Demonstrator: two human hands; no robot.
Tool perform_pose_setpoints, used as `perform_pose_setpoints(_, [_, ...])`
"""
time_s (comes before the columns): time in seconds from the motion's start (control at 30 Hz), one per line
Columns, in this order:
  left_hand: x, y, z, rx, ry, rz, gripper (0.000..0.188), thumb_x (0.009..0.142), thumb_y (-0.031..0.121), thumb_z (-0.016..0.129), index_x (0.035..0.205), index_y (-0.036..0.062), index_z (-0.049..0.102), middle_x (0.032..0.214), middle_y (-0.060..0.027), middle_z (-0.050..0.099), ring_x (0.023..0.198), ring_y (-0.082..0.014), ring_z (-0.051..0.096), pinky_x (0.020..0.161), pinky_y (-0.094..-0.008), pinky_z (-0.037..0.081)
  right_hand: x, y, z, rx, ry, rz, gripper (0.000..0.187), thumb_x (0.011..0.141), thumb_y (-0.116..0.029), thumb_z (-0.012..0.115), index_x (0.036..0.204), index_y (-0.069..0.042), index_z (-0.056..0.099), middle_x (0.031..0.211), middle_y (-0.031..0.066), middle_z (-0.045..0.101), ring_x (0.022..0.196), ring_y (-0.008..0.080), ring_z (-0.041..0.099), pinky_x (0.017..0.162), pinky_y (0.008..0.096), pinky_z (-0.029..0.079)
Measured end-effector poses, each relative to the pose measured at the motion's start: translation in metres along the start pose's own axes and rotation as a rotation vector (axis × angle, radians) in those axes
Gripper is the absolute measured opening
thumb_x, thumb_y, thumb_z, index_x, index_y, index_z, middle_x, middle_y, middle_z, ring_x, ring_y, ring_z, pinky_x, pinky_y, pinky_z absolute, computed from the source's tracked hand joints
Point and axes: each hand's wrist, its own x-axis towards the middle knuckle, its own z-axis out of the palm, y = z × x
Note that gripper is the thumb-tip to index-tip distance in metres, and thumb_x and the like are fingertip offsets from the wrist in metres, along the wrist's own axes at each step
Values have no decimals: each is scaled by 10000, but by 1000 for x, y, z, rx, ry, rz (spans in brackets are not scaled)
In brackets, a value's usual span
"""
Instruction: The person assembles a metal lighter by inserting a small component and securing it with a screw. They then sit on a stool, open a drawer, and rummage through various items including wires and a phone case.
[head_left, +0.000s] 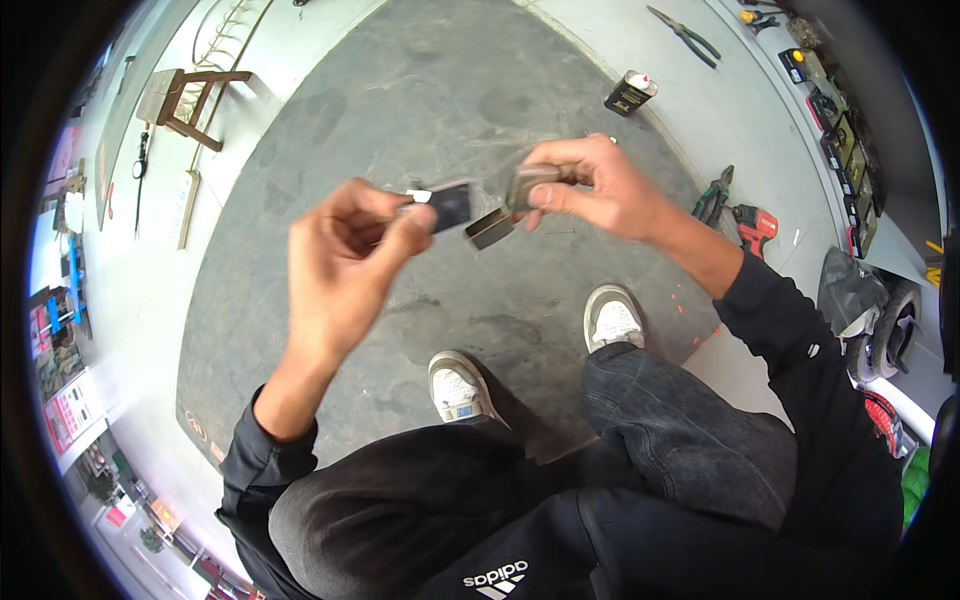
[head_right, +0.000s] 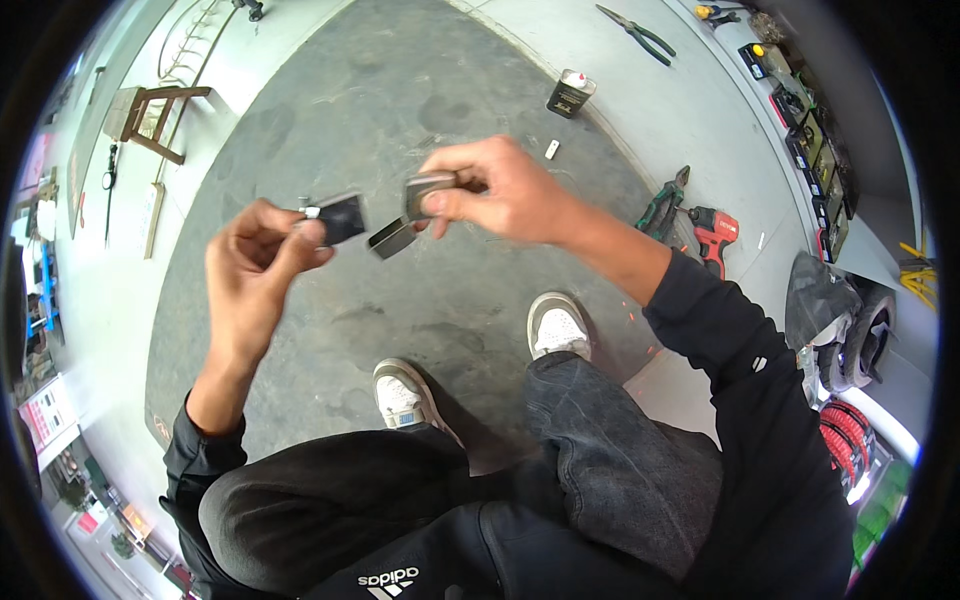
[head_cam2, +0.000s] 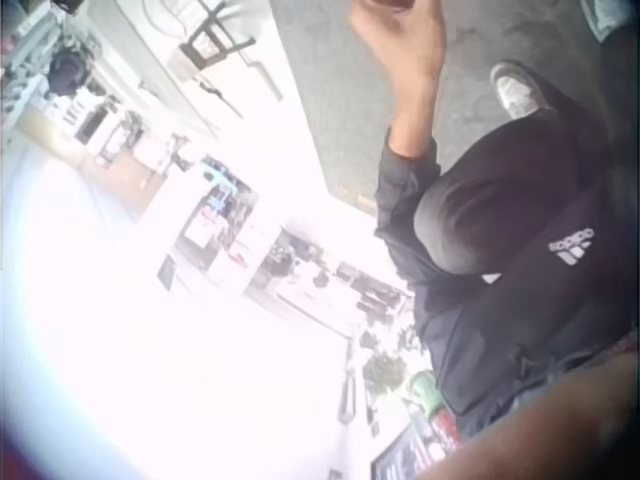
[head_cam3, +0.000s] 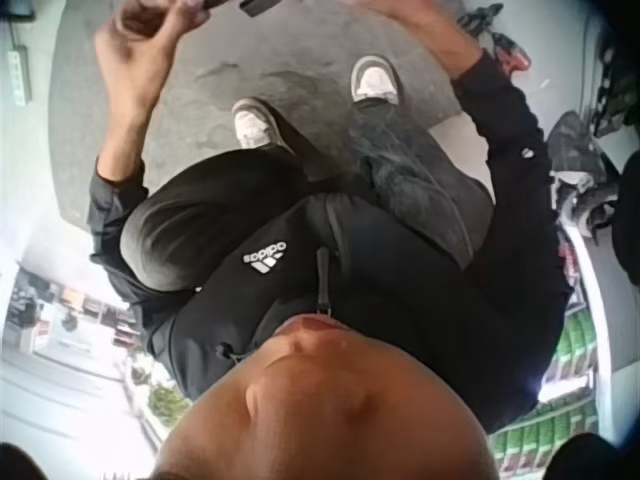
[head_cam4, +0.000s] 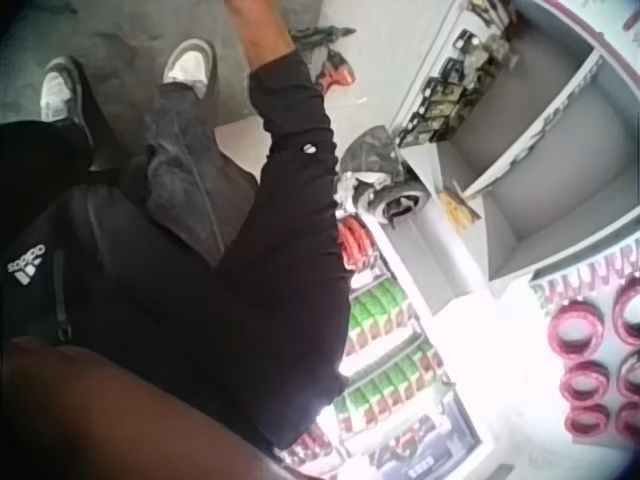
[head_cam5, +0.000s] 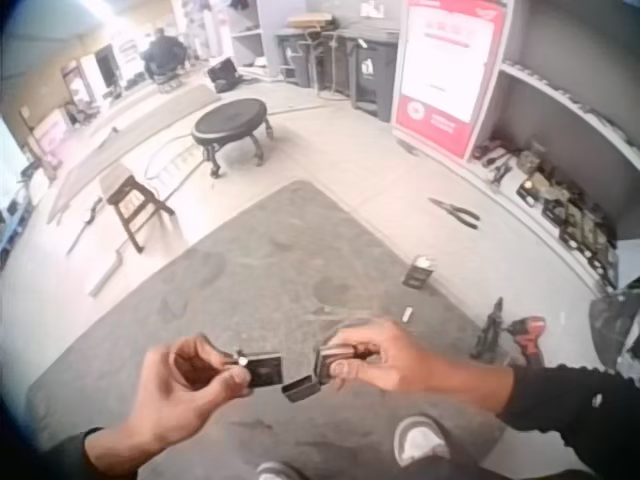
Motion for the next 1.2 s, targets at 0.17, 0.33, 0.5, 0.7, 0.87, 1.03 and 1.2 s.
perform_pose_setpoints(0.17, [0,-20,-15,-280,53,-124,92,1012,123,623,1019,34,603,972,-87,710,816,-172,734,766,-293,652,-47,67,-1,10,-59,419,187,1004,-143,657,1038,41,654,898,132,777,716,162,742,633,307,556])
perform_pose_setpoints(0.33, [-5,-39,15,-549,-77,-328,396,971,35,577,1360,13,503,1057,-116,703,907,-200,718,786,-313,632,-81,130,42,-50,-138,607,290,1000,-192,674,1136,53,597,884,158,781,663,191,742,614,340,559])
perform_pose_setpoints(0.5, [-2,-20,8,-608,-199,-359,487,902,22,568,1380,-5,484,1019,-137,666,854,-221,690,749,-319,601,-103,146,7,-404,96,758,279,992,-289,680,1138,-59,622,815,95,771,639,201,720,610,392,553])
perform_pose_setpoints(0.7, [10,14,8,-627,-236,-375,458,796,112,530,1241,5,530,937,-112,589,678,-202,580,611,-296,466,-80,159,-94,-1103,523,320,324,900,-243,771,1188,-132,671,1204,100,644,1058,341,667,870,471,548])
perform_pose_setpoints(0.87, [14,36,16,-637,-282,-399,414,801,135,521,1197,15,534,910,-108,573,620,-201,557,582,-298,453,-67,168,-100,-1133,506,428,342,884,-254,793,1188,-134,697,1255,45,596,1115,299,643,913,439,544])
perform_pose_setpoints(1.03, [13,45,27,-720,-314,-376,420,821,152,532,1213,3,512,923,-116,549,630,-203,559,578,-299,463,-60,184,-97,-1094,584,334,340,855,-251,812,1137,-90,709,1138,78,643,1008,321,672,843,445,551])
perform_pose_setpoints(1.2, [13,49,39,-776,-331,-297,471,852,202,549,1268,-12,492,996,-120,529,717,-200,567,600,-300,483,-52,188,-94,-752,647,345,276,872,-170,763,1126,-76,711,1045,109,687,898,245,716,790,395,574])
